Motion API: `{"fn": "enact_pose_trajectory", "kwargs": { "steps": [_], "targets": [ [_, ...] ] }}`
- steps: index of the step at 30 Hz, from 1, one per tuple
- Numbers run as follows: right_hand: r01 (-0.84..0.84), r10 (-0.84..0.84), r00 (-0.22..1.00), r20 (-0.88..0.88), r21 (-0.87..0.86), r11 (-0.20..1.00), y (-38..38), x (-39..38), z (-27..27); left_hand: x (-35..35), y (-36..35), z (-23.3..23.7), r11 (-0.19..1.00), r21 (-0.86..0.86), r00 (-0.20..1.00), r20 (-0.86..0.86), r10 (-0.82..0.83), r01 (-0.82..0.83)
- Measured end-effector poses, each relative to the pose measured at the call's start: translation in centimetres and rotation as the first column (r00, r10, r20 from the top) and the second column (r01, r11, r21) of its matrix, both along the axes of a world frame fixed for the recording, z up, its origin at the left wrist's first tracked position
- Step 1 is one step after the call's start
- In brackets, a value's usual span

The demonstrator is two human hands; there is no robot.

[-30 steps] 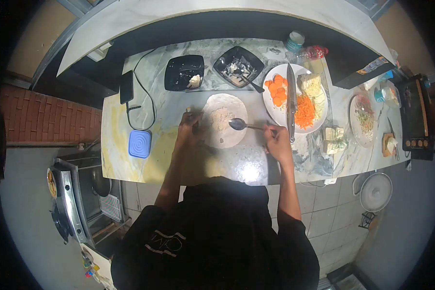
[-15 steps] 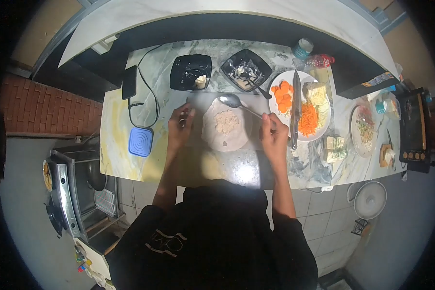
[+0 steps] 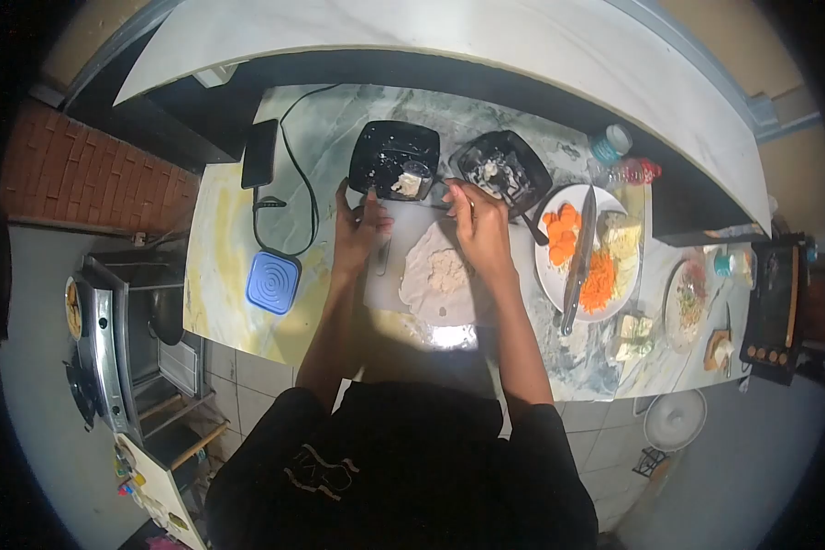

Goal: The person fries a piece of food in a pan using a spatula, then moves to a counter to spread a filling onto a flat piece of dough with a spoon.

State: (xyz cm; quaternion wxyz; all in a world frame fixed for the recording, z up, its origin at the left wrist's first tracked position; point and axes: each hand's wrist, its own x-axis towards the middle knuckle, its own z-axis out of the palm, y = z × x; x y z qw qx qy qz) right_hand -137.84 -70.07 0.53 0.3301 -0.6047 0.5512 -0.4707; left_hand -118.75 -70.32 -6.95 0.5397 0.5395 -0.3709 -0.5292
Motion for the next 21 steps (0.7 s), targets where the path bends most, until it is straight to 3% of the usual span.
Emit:
{"fn": "enact_pose_trajectory", "kwargs": {
  "steps": [2,8,13,15,21],
  "targets": [
    [-0.061,0.053,0.985,-0.162,-0.045,0.997,-0.9,0.0,-0.2,-0.4,-0.4,0.2,0.999,0.019,0.998,-0.058,0.030,-0.029],
    [-0.145,0.133,0.959,-0.251,-0.032,0.989,-1.5,-0.6,-1.3,-0.6,-1.3,-0.3,0.998,-0.041,0.980,-0.195,0.033,-0.042],
    [-0.170,0.145,0.929,-0.342,-0.044,0.984,-1.2,-0.9,-1.7,-0.4,-1.6,-0.6,0.998,-0.064,0.981,-0.192,0.011,-0.024],
    [-0.194,0.135,0.919,-0.371,-0.129,0.972,-1.0,-0.9,-2.2,-0.4,-1.5,-0.6,0.997,-0.074,0.982,-0.187,0.006,-0.021],
    [-0.123,0.133,0.988,-0.079,0.121,0.985,-0.5,-0.7,-2.2,-0.3,-1.5,-1.0,1.000,-0.027,0.985,-0.171,0.011,-0.016]
  ]
}}
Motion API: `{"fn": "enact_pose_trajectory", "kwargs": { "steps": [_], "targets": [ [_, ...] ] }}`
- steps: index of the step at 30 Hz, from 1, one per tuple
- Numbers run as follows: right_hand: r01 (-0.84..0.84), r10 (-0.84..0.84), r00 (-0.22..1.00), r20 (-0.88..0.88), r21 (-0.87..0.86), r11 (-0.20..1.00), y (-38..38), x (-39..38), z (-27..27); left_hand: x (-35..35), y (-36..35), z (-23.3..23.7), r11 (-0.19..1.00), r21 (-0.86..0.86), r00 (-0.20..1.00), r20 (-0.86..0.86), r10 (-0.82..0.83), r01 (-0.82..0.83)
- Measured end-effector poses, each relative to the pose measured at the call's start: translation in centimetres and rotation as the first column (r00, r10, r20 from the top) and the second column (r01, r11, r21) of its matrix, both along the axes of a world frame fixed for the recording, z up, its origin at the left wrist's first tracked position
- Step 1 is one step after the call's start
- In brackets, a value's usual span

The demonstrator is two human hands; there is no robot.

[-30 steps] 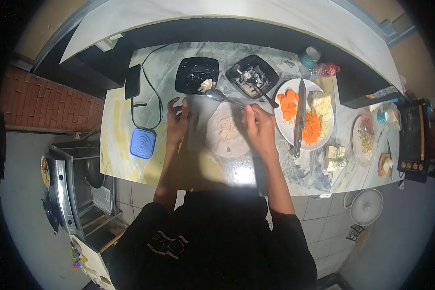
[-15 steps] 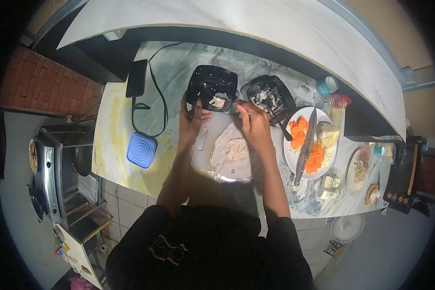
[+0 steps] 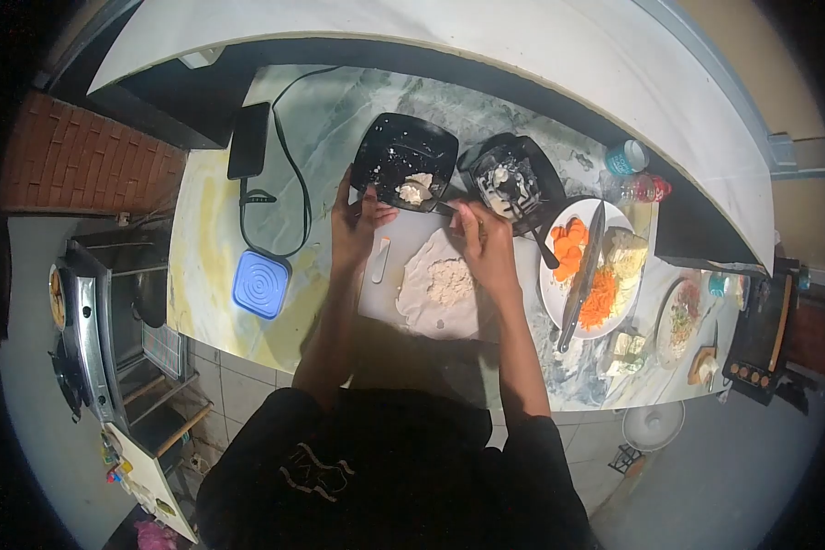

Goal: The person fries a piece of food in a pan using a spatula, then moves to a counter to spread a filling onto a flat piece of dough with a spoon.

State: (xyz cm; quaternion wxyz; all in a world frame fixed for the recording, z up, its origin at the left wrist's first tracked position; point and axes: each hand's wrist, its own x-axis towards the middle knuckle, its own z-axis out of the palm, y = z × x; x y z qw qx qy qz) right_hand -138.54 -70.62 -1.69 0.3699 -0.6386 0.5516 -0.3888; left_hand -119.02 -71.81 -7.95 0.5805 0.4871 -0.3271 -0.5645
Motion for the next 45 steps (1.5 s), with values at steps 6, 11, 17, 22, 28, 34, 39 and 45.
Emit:
{"fn": "enact_pose_trajectory", "kwargs": {
  "steps": [6,11,17,22,28,34,39,45],
  "targets": [
    [0.059,-0.100,0.949,0.299,0.143,0.988,-0.3,0.7,-0.6,-0.2,0.0,0.5,0.999,-0.039,1.000,-0.031,-0.002,0.001],
    [0.143,-0.289,0.809,0.511,0.306,0.941,0.1,1.5,-0.2,0.0,0.1,1.0,1.000,-0.020,0.997,0.073,-0.014,0.016],
    [0.263,-0.315,0.827,0.466,0.175,0.949,5.3,-0.8,3.3,0.5,1.0,1.2,1.000,-0.019,0.985,0.172,0.020,-0.017],
    [0.315,-0.317,0.883,0.346,0.065,0.947,11.8,-4.4,4.8,0.4,3.3,2.7,0.998,0.041,0.970,0.242,0.026,-0.037],
    [0.233,-0.232,0.971,0.061,-0.020,0.972,17.3,-6.2,0.6,-0.5,5.9,2.5,0.995,0.016,0.931,0.352,-0.100,0.101],
    [0.267,-0.265,0.964,0.035,-0.107,0.958,19.0,-6.2,-0.5,-1.2,7.3,2.6,0.987,0.054,0.932,0.326,-0.161,0.152],
    [0.198,-0.204,0.978,-0.037,-0.134,0.971,19.1,-6.2,-0.5,-1.4,7.8,2.3,0.984,0.048,0.919,0.352,-0.179,0.173],
    [0.189,-0.192,0.981,-0.023,-0.112,0.976,19.0,-5.9,-0.8,-1.6,8.6,2.2,0.973,0.050,0.915,0.333,-0.229,0.226]
  ]
}}
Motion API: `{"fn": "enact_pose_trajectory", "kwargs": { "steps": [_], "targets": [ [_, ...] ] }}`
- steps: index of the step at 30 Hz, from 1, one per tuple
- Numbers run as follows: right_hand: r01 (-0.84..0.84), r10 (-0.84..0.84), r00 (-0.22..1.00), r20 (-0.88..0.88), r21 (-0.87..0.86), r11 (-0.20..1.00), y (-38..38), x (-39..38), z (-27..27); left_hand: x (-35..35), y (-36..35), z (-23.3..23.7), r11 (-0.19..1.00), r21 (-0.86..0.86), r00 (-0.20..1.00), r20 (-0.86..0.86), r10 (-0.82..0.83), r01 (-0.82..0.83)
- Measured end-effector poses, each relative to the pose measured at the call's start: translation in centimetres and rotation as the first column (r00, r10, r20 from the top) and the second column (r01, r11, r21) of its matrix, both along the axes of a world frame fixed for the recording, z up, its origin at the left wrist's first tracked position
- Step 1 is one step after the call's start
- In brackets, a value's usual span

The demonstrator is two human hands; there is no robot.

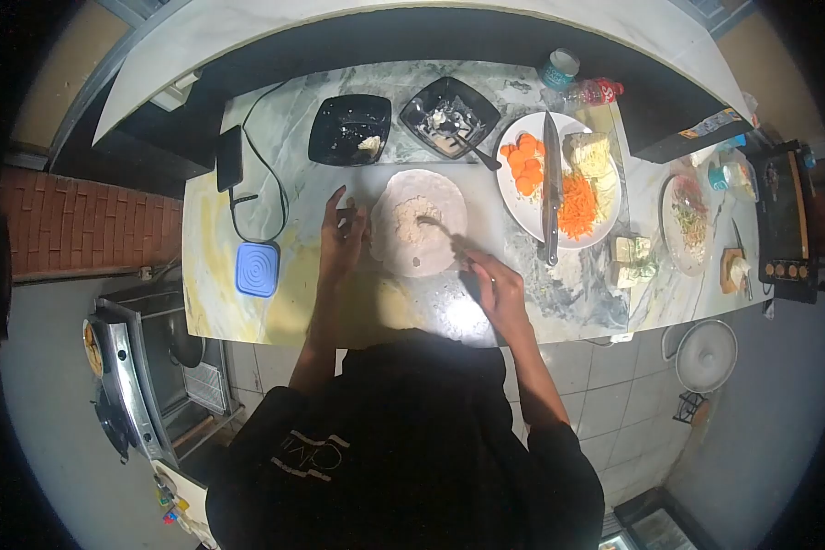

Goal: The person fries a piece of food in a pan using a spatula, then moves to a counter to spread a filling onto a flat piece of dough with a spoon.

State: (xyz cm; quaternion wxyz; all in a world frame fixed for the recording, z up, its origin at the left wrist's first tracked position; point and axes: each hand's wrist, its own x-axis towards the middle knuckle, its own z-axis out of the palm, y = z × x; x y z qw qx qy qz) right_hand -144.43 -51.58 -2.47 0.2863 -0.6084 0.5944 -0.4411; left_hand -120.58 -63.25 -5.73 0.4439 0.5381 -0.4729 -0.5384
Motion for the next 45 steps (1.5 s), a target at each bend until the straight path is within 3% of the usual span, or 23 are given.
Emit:
{"fn": "enact_pose_trajectory", "kwargs": {
  "steps": [2,6,8,12,14,20,23,32,36,43,45],
  "targets": [
    [0.111,-0.108,0.991,0.074,-0.039,0.993,-0.1,-0.1,-0.6,0.0,0.3,0.3,1.000,0.003,1.000,0.001,-0.004,0.004],
    [0.022,-0.023,1.000,-0.018,-0.021,1.000,-0.2,-0.1,-0.1,0.2,0.1,0.2,1.000,-0.027,0.999,-0.040,-0.013,0.012],
    [0.095,-0.096,0.995,0.003,-0.111,0.989,-0.1,-0.1,-0.1,0.2,0.3,0.7,1.000,0.020,0.999,0.036,0.008,-0.008],
    [0.170,-0.165,0.982,0.094,-0.045,0.984,-0.1,0.1,0.0,0.4,0.2,0.1,0.999,0.014,0.998,0.051,-0.044,0.043],
    [0.204,-0.266,0.806,0.528,0.174,0.963,-0.3,0.2,0.6,0.3,0.3,-0.1,0.999,0.014,0.999,0.043,-0.033,0.032],
    [0.143,-0.243,0.853,0.463,0.240,0.960,-1.7,-0.2,-0.4,0.5,0.7,-1.1,0.958,-0.017,0.929,0.249,-0.273,0.286],
    [0.149,-0.240,0.870,0.431,0.233,0.961,-2.7,-0.4,0.0,0.3,1.1,-1.2,0.949,-0.118,0.892,0.391,-0.227,0.293],
    [0.196,-0.299,0.841,0.451,0.261,0.945,-3.9,-2.0,0.4,0.6,1.2,-0.5,0.943,-0.053,0.871,0.404,-0.281,0.328],
    [0.212,-0.312,0.859,0.406,0.272,0.939,-3.6,-2.0,-0.1,0.3,1.2,-0.4,0.937,-0.111,0.851,0.464,-0.245,0.331],
    [0.222,-0.327,0.834,0.445,0.272,0.936,-3.4,-2.1,0.8,0.5,1.1,-1.1,0.942,-0.104,0.888,0.379,-0.259,0.319],
    [0.148,-0.254,0.868,0.428,0.265,0.953,-3.4,-1.7,-0.1,0.5,1.0,-1.1,0.942,-0.102,0.897,0.353,-0.265,0.319]
  ]
}}
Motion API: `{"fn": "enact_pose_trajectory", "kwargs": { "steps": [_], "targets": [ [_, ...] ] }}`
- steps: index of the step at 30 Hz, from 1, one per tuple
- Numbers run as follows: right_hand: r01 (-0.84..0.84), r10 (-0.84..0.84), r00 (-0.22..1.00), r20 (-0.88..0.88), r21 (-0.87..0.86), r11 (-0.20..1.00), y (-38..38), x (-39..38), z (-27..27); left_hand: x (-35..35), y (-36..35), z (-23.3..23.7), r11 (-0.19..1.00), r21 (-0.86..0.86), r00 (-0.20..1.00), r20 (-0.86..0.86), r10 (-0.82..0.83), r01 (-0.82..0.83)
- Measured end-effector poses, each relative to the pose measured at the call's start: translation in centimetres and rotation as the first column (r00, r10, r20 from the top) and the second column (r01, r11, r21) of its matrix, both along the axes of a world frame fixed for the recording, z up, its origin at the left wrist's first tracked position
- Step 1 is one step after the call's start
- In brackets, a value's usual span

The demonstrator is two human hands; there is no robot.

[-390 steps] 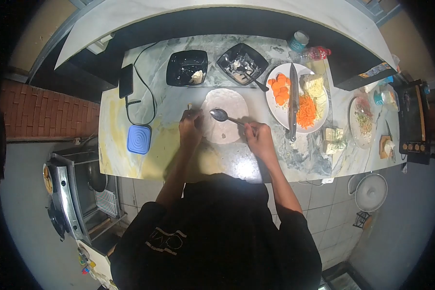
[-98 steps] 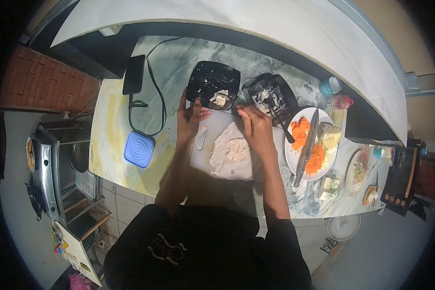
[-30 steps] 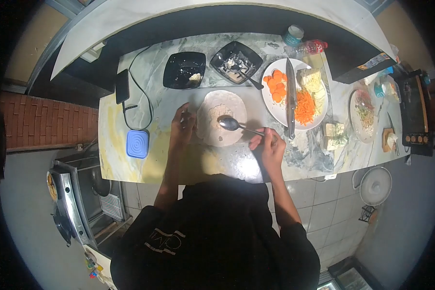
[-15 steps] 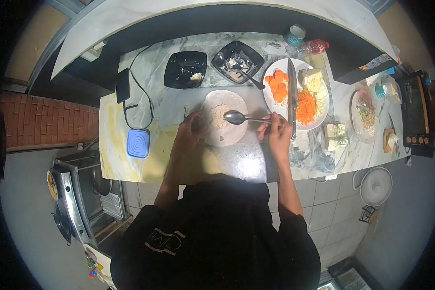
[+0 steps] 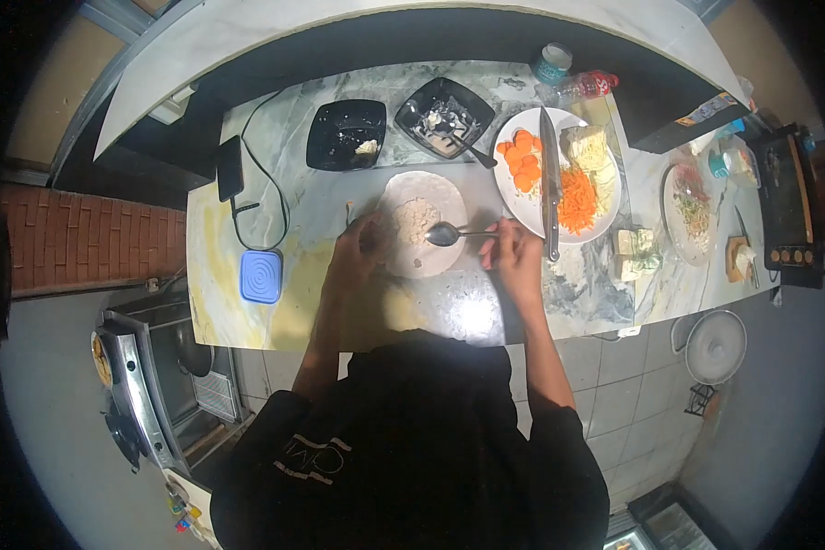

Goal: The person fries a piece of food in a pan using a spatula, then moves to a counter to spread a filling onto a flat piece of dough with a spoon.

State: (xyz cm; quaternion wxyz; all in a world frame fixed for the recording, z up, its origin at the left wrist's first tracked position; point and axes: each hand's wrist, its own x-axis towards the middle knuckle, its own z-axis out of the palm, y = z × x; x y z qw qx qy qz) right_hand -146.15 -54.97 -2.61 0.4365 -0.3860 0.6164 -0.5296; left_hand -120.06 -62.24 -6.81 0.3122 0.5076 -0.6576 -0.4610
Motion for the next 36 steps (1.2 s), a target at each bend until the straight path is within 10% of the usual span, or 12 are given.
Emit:
{"fn": "enact_pose_trajectory", "kwargs": {
  "steps": [6,20,36],
  "targets": [
    [-0.007,0.009,0.993,-0.114,0.019,1.000,-0.4,-0.6,1.4,0.1,0.1,0.4,0.991,-0.128,0.998,0.048,-0.030,0.036],
    [-0.035,0.035,0.999,-0.017,0.001,0.999,-1.0,0.1,0.4,0.0,0.2,1.1,0.983,0.183,1.000,-0.014,0.001,0.002],
    [0.053,-0.052,0.997,0.064,-0.024,0.998,-2.9,-0.7,0.0,-0.2,0.2,1.7,0.999,0.007,0.994,0.093,-0.049,0.049]
  ]
}}
